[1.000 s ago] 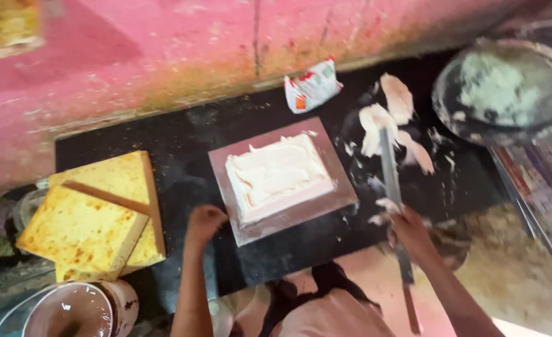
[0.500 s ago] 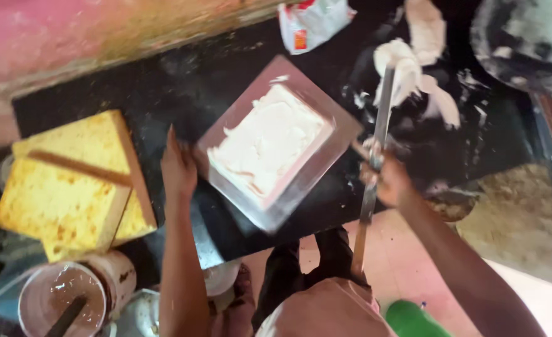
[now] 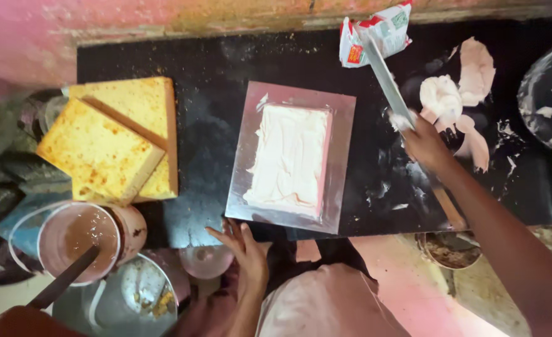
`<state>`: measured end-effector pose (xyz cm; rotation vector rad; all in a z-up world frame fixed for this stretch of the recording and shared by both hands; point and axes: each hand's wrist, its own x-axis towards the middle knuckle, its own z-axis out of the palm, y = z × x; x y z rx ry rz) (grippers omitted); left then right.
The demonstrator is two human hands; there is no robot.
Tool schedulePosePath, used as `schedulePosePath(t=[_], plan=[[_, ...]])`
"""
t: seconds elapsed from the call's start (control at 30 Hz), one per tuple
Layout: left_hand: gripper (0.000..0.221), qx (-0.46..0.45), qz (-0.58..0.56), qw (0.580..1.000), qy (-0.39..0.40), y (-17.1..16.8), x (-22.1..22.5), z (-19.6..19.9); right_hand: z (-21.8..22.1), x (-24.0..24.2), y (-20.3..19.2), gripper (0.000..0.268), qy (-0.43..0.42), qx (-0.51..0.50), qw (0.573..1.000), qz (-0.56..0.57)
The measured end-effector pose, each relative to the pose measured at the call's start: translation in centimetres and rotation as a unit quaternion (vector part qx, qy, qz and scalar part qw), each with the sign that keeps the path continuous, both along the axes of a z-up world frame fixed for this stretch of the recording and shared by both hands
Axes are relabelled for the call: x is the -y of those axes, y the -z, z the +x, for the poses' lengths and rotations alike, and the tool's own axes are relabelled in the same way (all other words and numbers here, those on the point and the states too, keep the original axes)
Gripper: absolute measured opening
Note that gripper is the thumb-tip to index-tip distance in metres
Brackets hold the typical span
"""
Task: The person applies white frosting to the top and sides of a rectangular cake with a knife, smoothing it over the surface.
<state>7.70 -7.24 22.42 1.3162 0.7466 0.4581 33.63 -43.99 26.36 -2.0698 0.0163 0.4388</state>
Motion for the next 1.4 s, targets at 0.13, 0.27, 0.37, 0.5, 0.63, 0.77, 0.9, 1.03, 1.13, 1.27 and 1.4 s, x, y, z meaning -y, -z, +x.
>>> schedulePosePath(t=[0.13, 0.27, 0.37, 0.5, 0.63, 0.77, 0.9, 1.03, 1.13, 1.27, 1.4], plan=[[0.096, 0.005, -0.057, 0.994, -0.094, -0.7, 2.4, 3.2, 8.7, -4.3, 4.2, 0.026, -0.072, -0.024, 0.996, 0.056], [0.089, -0.063, 0.023, 0.991, -0.115, 1.1, 1.5, 5.3, 11.4, -6.7, 6.5, 0.019, -0.086, -0.026, 0.995, 0.047], [0.082, -0.012, 0.133, 0.990, -0.044, 4.6, -5.2, 9.7, 6.4, -3.1, 5.7, 0.019, 0.010, -0.075, 0.994, 0.075], [0.081, 0.080, -0.158, 0.982, 0.072, 6.2, -15.5, 15.8, -4.3, 3.8, 3.2, 0.030, 0.099, -0.237, 0.960, 0.111], [0.072, 0.023, 0.047, 0.992, 0.111, 7.5, -14.5, 13.7, -8.4, 5.7, 3.0, 0.040, 0.110, -0.158, 0.977, 0.090], [0.063, 0.050, 0.225, 0.971, 0.067, 6.4, -9.2, 7.3, -8.4, 3.8, 3.4, 0.066, 0.027, -0.046, 0.998, -0.042], [0.060, -0.022, 0.371, 0.927, 0.047, 4.2, -5.3, 4.0, -5.4, 2.1, 4.6, 0.054, -0.040, 0.000, 0.992, -0.121], [0.062, -0.045, 0.376, 0.925, 0.039, 3.2, -4.2, 4.4, -2.5, 1.7, 5.6, 0.050, -0.091, 0.121, 0.979, -0.136], [0.062, -0.042, 0.369, 0.927, 0.041, 2.6, -3.9, 4.4, -2.0, 1.5, 4.8, 0.051, -0.086, 0.060, 0.977, -0.184], [0.062, -0.044, 0.381, 0.923, 0.043, 2.6, -3.9, 4.7, -3.5, 1.9, 5.0, 0.056, -0.120, 0.113, 0.959, -0.232], [0.064, -0.040, 0.362, 0.930, 0.048, 2.7, -3.8, 4.4, -5.7, 2.6, 6.6, 0.054, -0.108, 0.132, 0.960, -0.223]])
